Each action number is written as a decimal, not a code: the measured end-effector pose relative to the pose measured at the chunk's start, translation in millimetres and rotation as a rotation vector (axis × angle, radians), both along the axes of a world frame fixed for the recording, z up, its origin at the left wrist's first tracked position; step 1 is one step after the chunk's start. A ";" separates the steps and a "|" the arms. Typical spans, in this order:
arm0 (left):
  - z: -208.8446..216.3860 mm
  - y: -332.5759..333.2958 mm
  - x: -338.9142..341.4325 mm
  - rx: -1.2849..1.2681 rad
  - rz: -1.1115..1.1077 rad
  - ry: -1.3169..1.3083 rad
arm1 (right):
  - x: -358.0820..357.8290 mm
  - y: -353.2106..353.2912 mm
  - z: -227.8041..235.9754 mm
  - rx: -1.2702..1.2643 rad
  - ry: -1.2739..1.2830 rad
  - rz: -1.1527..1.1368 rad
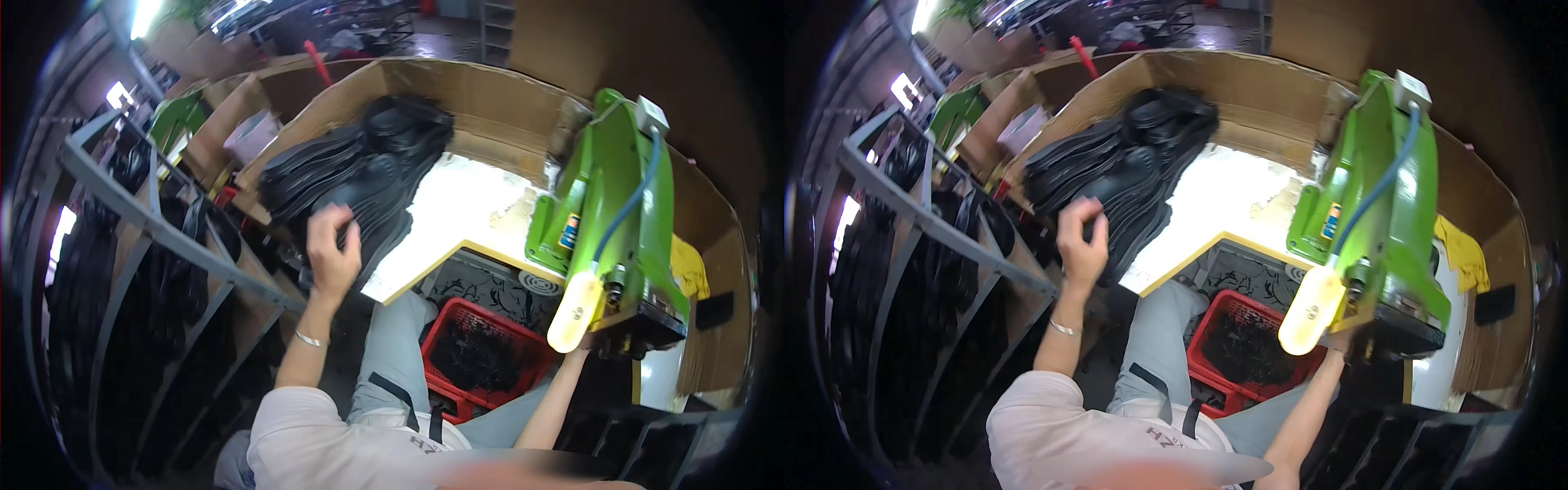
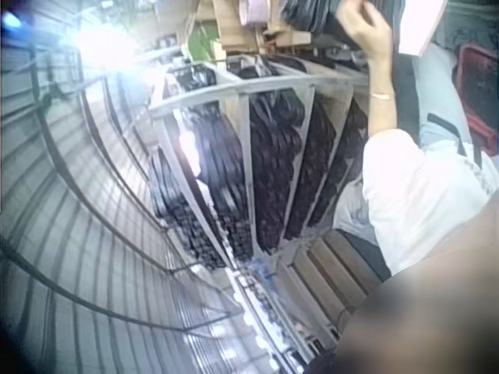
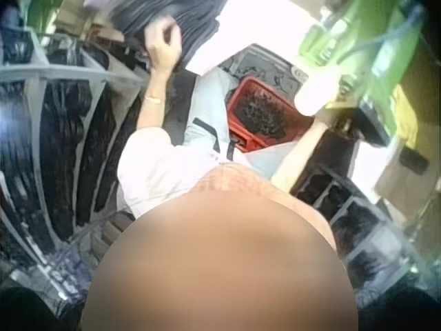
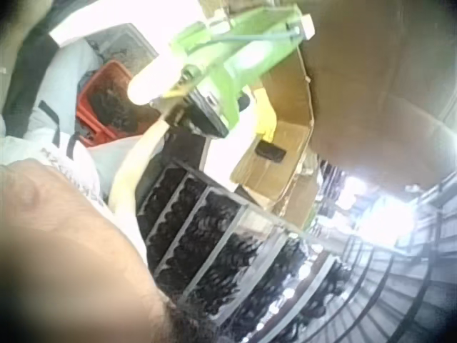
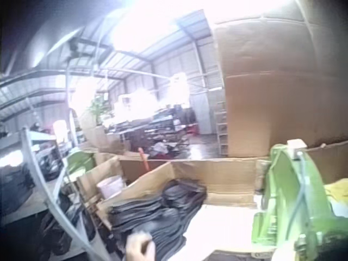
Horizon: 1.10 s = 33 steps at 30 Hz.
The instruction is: The recorder uses a grinding or buffing machine to smooth the edges and surfaces of black shoe soles.
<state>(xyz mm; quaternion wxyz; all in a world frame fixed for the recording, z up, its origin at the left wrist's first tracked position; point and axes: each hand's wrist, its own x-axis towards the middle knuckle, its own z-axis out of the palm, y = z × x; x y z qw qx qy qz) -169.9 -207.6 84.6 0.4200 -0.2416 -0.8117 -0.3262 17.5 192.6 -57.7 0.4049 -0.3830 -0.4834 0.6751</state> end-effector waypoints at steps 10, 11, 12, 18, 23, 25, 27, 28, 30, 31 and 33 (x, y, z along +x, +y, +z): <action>26.7 -81.6 -144.5 -0.204 0.539 -0.308 | 46.9 -66.0 -103.3 -0.176 -0.195 0.239; 22.1 -78.6 -141.5 -0.138 0.479 -0.243 | 54.5 -74.6 -114.6 -0.186 -0.213 0.272; 18.5 -72.8 -137.9 -0.129 0.447 -0.159 | 66.8 -77.5 -124.5 -0.198 -0.246 0.280; 26.2 -47.2 -83.3 0.023 0.233 -0.108 | 123.4 -73.6 -169.7 -0.326 -0.459 0.326; 20.5 -29.9 20.7 0.093 -0.137 -0.083 | 127.8 -95.1 -105.4 -0.321 -0.402 0.418; 10.4 -6.8 56.6 0.017 -0.426 -0.281 | 119.3 -113.1 -61.5 -0.368 -0.181 0.577; -10.5 31.4 83.8 -0.062 -0.739 -0.488 | 121.0 -121.9 -24.8 -0.606 0.148 0.697; -23.9 52.7 97.0 -0.084 -0.898 -0.565 | 122.3 -126.5 -15.3 -0.748 0.316 0.695; -48.4 89.8 118.2 -0.086 -1.175 -0.682 | 139.8 -124.8 -0.6 -0.745 0.256 0.582; -57.9 103.7 127.9 0.026 -1.229 -0.767 | 158.7 -126.9 7.5 -0.731 0.236 0.472; -73.2 125.9 142.2 0.353 -1.349 -0.950 | 178.0 -123.9 11.7 -0.495 0.142 0.485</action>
